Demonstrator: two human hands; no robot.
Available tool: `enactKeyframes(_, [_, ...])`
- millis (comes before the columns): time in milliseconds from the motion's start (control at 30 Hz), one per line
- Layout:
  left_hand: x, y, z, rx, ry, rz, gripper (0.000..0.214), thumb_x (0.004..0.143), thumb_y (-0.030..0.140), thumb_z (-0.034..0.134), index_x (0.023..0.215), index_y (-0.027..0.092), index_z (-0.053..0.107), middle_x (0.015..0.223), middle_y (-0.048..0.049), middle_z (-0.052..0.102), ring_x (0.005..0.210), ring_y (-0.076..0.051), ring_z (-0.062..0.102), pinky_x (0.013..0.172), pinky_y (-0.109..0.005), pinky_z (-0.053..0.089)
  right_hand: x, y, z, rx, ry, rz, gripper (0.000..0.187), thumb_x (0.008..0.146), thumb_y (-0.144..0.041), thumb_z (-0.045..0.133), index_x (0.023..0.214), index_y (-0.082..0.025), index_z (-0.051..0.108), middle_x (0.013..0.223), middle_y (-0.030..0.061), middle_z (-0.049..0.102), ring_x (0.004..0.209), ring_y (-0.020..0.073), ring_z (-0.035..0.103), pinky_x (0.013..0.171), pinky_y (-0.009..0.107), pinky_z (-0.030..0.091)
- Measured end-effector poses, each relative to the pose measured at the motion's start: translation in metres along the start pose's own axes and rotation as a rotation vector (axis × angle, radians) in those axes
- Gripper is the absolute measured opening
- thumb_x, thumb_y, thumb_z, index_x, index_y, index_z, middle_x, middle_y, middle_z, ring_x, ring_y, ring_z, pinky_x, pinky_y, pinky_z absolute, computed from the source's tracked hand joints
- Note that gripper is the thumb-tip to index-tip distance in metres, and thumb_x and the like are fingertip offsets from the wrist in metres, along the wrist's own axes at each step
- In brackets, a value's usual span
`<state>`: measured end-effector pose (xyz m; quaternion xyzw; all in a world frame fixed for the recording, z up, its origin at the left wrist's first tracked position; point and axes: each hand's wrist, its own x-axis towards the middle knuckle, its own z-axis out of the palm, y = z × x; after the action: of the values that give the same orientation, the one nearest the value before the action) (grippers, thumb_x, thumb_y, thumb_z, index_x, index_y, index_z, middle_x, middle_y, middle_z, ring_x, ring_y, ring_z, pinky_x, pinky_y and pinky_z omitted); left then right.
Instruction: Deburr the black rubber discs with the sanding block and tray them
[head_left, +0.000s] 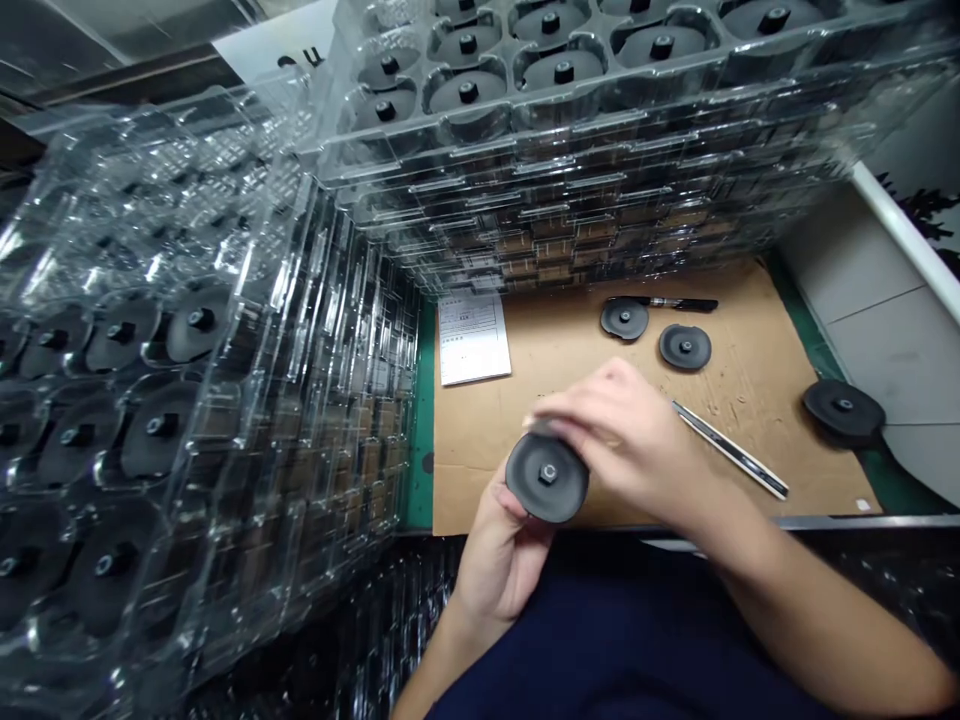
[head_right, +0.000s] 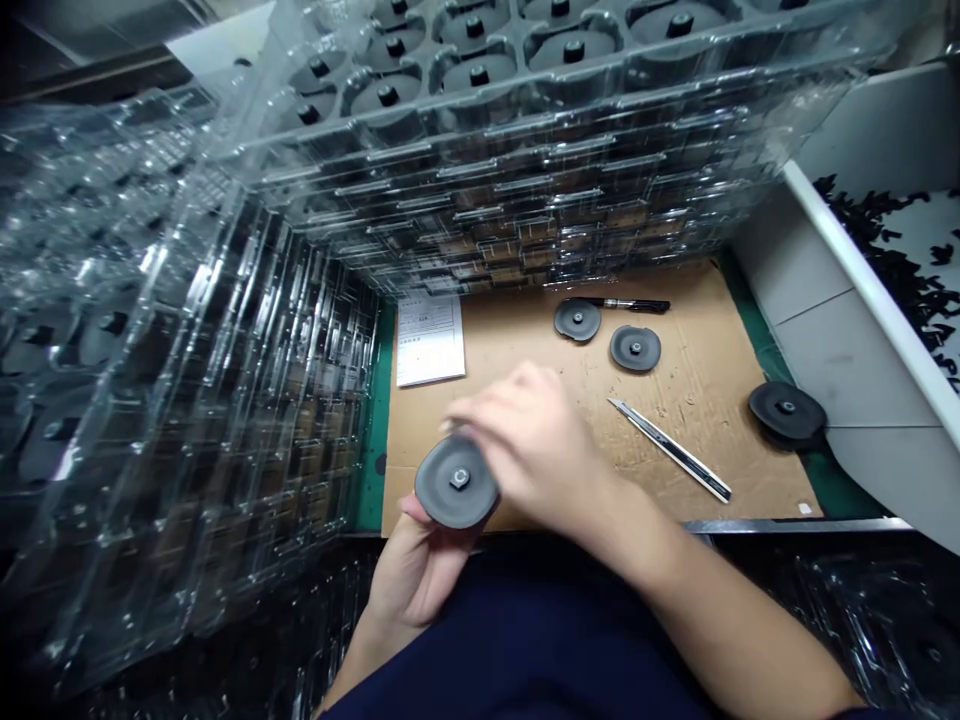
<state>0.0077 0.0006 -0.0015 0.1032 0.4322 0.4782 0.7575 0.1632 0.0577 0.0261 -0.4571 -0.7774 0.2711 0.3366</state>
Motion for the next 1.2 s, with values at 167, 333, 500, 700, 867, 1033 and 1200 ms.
enactKeyframes(167, [0.001, 0.011, -0.002, -0.159, -0.074, -0.019, 0.053, 0.068, 0.048, 0.068, 0.115, 0.027, 0.06, 0.125, -0.0045, 0.06, 0.107, -0.025, 0.061, 0.094, -0.033, 0.047, -0.036, 0.053, 0.023, 0.039, -0.042, 0.41, 0.018, 0.086, -0.024, 0.053, 0.093, -0.021, 0.069, 0.08, 0.0032, 0.068, 0.077, 0.0182, 0.055, 0.071, 0.032, 0.042])
enactKeyframes(333, [0.003, 0.008, 0.0, -0.166, -0.069, -0.034, 0.051, 0.07, 0.044, 0.068, 0.117, 0.027, 0.059, 0.125, -0.0043, 0.06, 0.108, -0.026, 0.06, 0.095, -0.037, 0.047, -0.05, 0.05, 0.027, 0.135, -0.089, 0.486, 0.018, 0.086, -0.024, 0.052, 0.093, -0.02, 0.069, 0.084, 0.0018, 0.068, 0.07, 0.0141, 0.059, 0.063, 0.026, 0.045])
enactKeyframes(500, [0.005, 0.003, 0.006, -0.147, -0.082, -0.015, 0.053, 0.069, 0.041, 0.071, 0.118, 0.026, 0.058, 0.123, -0.0044, 0.061, 0.114, -0.023, 0.055, 0.097, -0.033, 0.045, -0.017, -0.009, 0.0, 0.177, 0.142, 0.225, 0.023, 0.088, -0.019, 0.052, 0.109, -0.019, 0.063, 0.097, 0.0041, 0.063, 0.082, 0.013, 0.057, 0.07, 0.025, 0.047])
enactKeyframes(700, [0.008, 0.008, 0.005, -0.017, -0.02, 0.035, 0.041, 0.075, 0.024, 0.07, 0.115, 0.028, 0.06, 0.118, -0.0003, 0.063, 0.106, -0.015, 0.059, 0.086, -0.019, 0.049, -0.003, -0.037, -0.001, 0.294, -0.165, 0.05, 0.022, 0.088, -0.009, 0.047, 0.099, -0.017, 0.065, 0.087, 0.0021, 0.062, 0.078, 0.0104, 0.057, 0.072, 0.022, 0.048])
enactKeyframes(867, [0.009, 0.01, 0.014, 0.023, -0.027, 0.011, 0.038, 0.074, 0.024, 0.071, 0.111, 0.026, 0.062, 0.108, -0.0015, 0.067, 0.107, -0.016, 0.059, 0.094, -0.024, 0.047, -0.001, -0.032, 0.004, 0.214, 0.071, -0.061, 0.024, 0.088, -0.01, 0.046, 0.106, -0.011, 0.063, 0.092, 0.0075, 0.064, 0.085, 0.0148, 0.058, 0.08, 0.029, 0.048])
enactKeyframes(1033, [0.01, 0.013, 0.011, -0.027, -0.132, -0.06, 0.043, 0.068, 0.028, 0.076, 0.109, 0.028, 0.064, 0.114, -0.0005, 0.066, 0.101, -0.015, 0.062, 0.088, -0.021, 0.049, -0.024, -0.021, -0.014, 0.339, -0.127, 0.031, 0.024, 0.087, -0.01, 0.051, 0.105, -0.017, 0.065, 0.086, 0.002, 0.063, 0.075, 0.0091, 0.057, 0.069, 0.021, 0.048])
enactKeyframes(1200, [0.009, 0.008, 0.009, -0.165, -0.235, -0.079, 0.051, 0.063, 0.045, 0.073, 0.112, 0.031, 0.062, 0.12, 0.001, 0.063, 0.104, -0.02, 0.062, 0.091, -0.028, 0.05, -0.044, 0.015, -0.015, 0.362, 0.19, 0.388, 0.018, 0.088, -0.024, 0.054, 0.102, -0.026, 0.066, 0.093, 0.0018, 0.064, 0.077, 0.0136, 0.058, 0.06, 0.024, 0.044])
